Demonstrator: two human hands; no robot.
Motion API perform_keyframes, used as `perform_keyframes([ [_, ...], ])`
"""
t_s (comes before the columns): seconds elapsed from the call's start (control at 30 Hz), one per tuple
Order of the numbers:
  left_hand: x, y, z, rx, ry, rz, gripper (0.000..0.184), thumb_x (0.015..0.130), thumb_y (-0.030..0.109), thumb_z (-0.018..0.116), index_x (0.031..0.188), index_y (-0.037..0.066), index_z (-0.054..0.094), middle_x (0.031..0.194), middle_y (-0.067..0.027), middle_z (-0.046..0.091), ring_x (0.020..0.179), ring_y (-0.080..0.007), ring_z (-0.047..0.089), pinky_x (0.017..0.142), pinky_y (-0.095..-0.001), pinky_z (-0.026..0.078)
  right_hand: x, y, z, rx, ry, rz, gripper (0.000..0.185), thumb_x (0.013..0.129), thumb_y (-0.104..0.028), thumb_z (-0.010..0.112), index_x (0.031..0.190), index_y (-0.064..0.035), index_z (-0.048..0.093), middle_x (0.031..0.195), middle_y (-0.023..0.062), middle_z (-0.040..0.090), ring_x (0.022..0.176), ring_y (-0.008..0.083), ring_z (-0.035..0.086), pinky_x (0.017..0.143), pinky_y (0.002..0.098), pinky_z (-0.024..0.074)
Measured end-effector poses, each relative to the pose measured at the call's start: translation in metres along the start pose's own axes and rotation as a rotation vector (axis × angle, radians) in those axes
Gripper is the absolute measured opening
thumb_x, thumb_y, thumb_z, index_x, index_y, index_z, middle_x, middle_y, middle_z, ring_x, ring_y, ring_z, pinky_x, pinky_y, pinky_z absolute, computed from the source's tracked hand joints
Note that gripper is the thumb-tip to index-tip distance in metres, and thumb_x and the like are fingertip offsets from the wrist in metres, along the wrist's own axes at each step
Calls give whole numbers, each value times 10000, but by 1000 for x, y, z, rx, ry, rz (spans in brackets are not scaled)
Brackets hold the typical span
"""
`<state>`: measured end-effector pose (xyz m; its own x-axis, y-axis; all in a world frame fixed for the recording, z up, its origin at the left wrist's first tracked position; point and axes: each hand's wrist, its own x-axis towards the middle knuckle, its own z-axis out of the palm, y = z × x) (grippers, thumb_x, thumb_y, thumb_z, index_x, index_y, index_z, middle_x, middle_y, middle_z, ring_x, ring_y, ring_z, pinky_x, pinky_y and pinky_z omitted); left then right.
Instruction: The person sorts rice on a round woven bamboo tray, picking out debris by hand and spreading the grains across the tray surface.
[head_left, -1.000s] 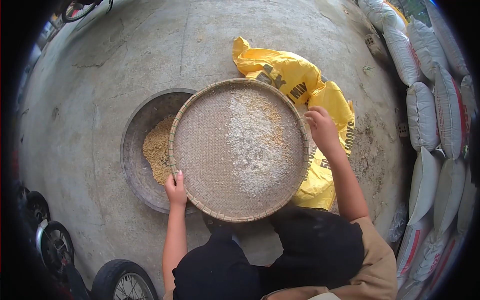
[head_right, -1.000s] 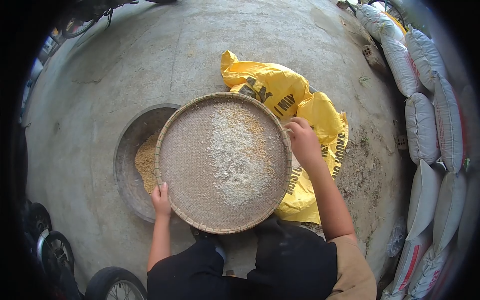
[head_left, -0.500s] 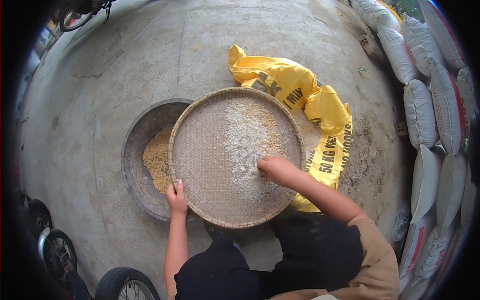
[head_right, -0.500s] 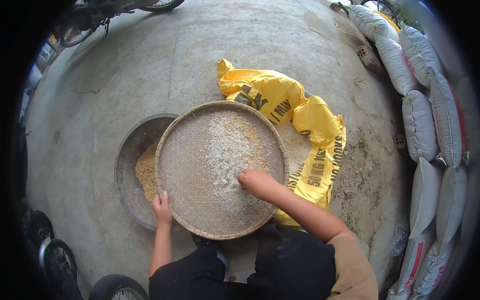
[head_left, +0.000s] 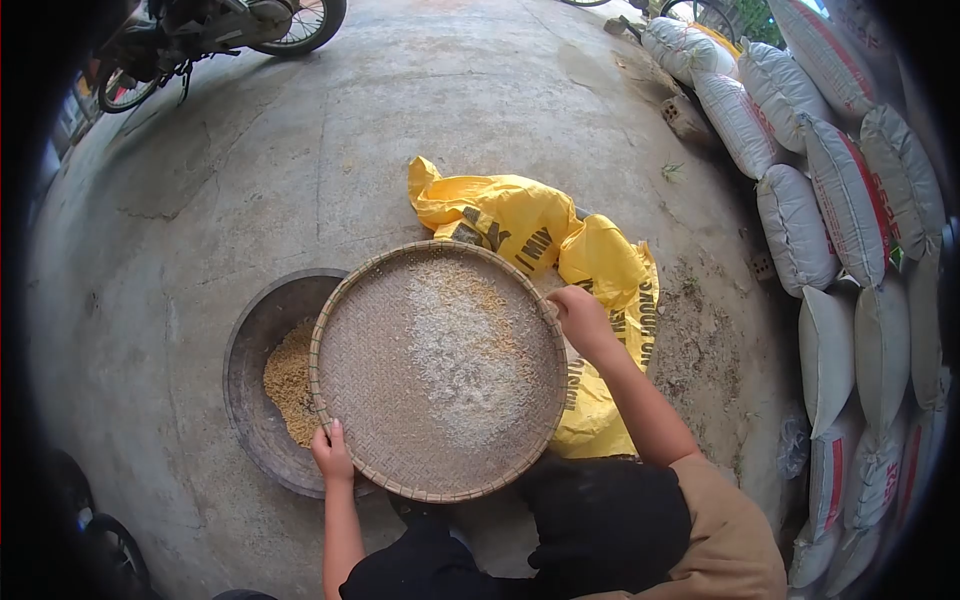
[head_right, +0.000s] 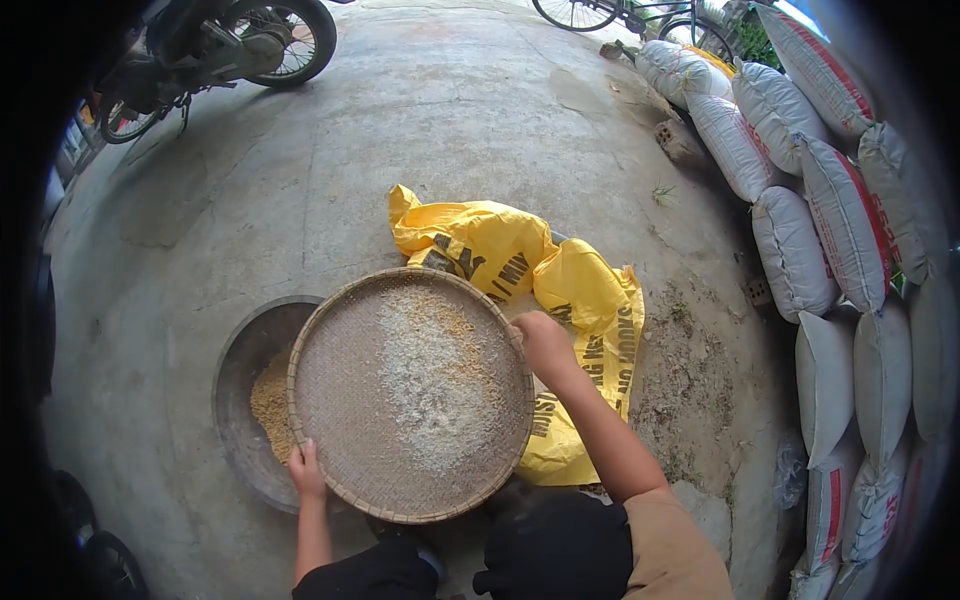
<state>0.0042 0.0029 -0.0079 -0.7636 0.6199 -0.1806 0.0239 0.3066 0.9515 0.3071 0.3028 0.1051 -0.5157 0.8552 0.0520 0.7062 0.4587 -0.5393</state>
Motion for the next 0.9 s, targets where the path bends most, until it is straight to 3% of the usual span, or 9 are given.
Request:
perform_keyframes([
  [0.17, 0, 3, 3, -33, 12, 16, 264, 880, 229, 512, 775, -13, 523, 681, 0, 493, 648, -88, 410, 592, -256, 369, -7, -22, 12, -46, 135, -173, 199, 748, -40, 556, 941, -59, 599, 923, 98, 588, 866, 304, 572, 740, 368, 467],
  [0.23, 0, -1, 1, -29, 7, 10, 264, 881, 230, 513, 773, -11, 521, 683, 1, 495, 649, -87, 411, 592, -253, 367, -12, -42, 21, 85, -141, -178, 181, 749, -59, 568, 928, -66, 593, 916, 88, 579, 858, 295, 570, 728, 373, 470],
  [0.33, 0, -2, 2, -44, 6, 27, 260, 880, 230, 514, 771, -6, 521, 685, 3, 498, 651, -83, 412, 591, -248, 364, -20, -56, 44, 63, -324, -300, 160, 745, -86, 586, 904, -78, 584, 891, 82, 566, 853, 286, 567, 711, 377, 472],
  [0.9, -1, 3, 3, -33, 13, 22, 260, 880, 231, 517, 749, 6, 510, 667, 17, 474, 634, -76, 397, 573, -246, 360, -34, -67, 64, -29, -612, -335, 130, 743, -150, 588, 825, -54, 557, 850, 106, 532, 812, 301, 566, 697, 409, 468],
])
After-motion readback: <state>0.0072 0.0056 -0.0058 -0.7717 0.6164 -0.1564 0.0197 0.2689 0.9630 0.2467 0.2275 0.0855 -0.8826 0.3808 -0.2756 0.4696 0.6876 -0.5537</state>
